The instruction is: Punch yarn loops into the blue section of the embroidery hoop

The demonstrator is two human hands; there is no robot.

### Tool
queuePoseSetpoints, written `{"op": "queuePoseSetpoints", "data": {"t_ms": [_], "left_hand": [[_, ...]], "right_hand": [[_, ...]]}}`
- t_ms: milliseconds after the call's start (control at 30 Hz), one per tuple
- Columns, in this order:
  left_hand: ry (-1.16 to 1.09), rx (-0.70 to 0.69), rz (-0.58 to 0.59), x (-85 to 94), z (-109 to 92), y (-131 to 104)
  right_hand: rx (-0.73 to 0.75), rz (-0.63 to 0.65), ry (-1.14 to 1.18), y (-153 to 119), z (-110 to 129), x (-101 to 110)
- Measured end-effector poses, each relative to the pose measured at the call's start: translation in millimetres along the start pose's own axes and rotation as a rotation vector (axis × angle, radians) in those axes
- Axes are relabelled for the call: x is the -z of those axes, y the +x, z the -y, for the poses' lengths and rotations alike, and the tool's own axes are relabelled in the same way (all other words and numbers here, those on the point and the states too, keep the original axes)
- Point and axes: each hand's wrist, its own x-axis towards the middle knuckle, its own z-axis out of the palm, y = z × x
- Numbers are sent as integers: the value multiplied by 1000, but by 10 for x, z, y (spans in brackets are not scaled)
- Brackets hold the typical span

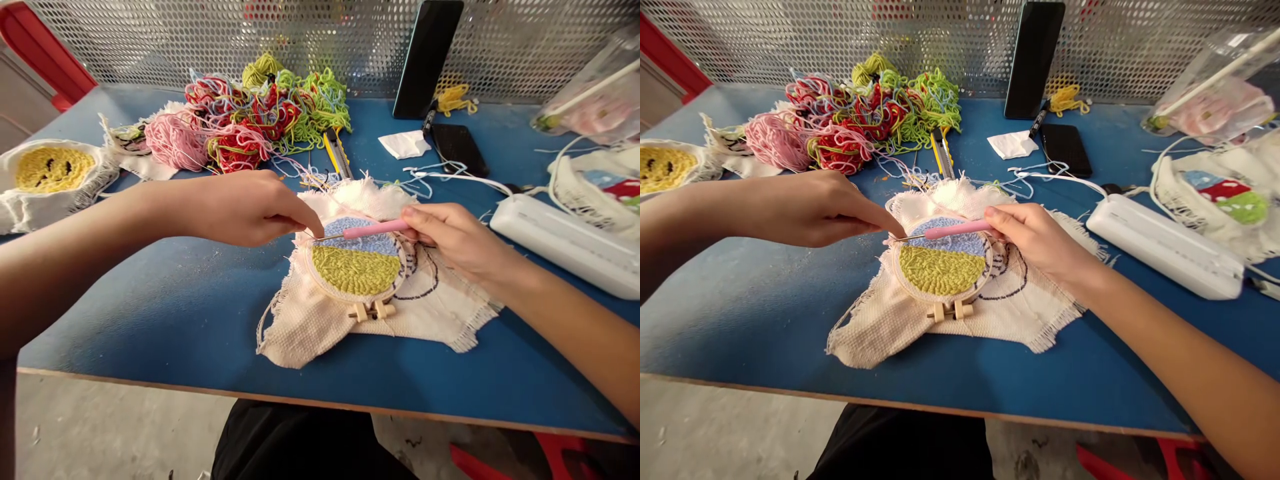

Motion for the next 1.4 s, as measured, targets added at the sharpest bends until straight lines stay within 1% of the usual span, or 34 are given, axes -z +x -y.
{"op": "queuePoseSetpoints", "data": {"t_ms": [133, 267, 400, 533, 633, 733, 900, 1167, 1400], "left_hand": [[-114, -7, 53, 10, 28, 28], [-140, -42, 73, 10, 77, 70], [-167, -42, 83, 18, 61, 68], [-209, -30, 73, 7, 76, 68], [-222, -72, 74, -31, 132, 89], [-233, -72, 55, -72, 170, 96], [-269, -38, 51, -102, 159, 57], [-273, -57, 20, -93, 174, 53], [-263, -65, 38, -113, 181, 44]], "right_hand": [[-3, 6, -40, -1, 18, 2], [5, 4, -48, -4, 30, -1], [7, 9, -66, -9, 13, 4], [7, 6, -61, -10, -7, 8], [-8, 2, -39, -11, -3, 2], [-15, -11, -12, -13, 13, -11], [-15, -34, 13, -15, 17, -19], [-12, -1, -2, -22, 30, -7], [-14, -8, -10, -17, 15, -1]]}}
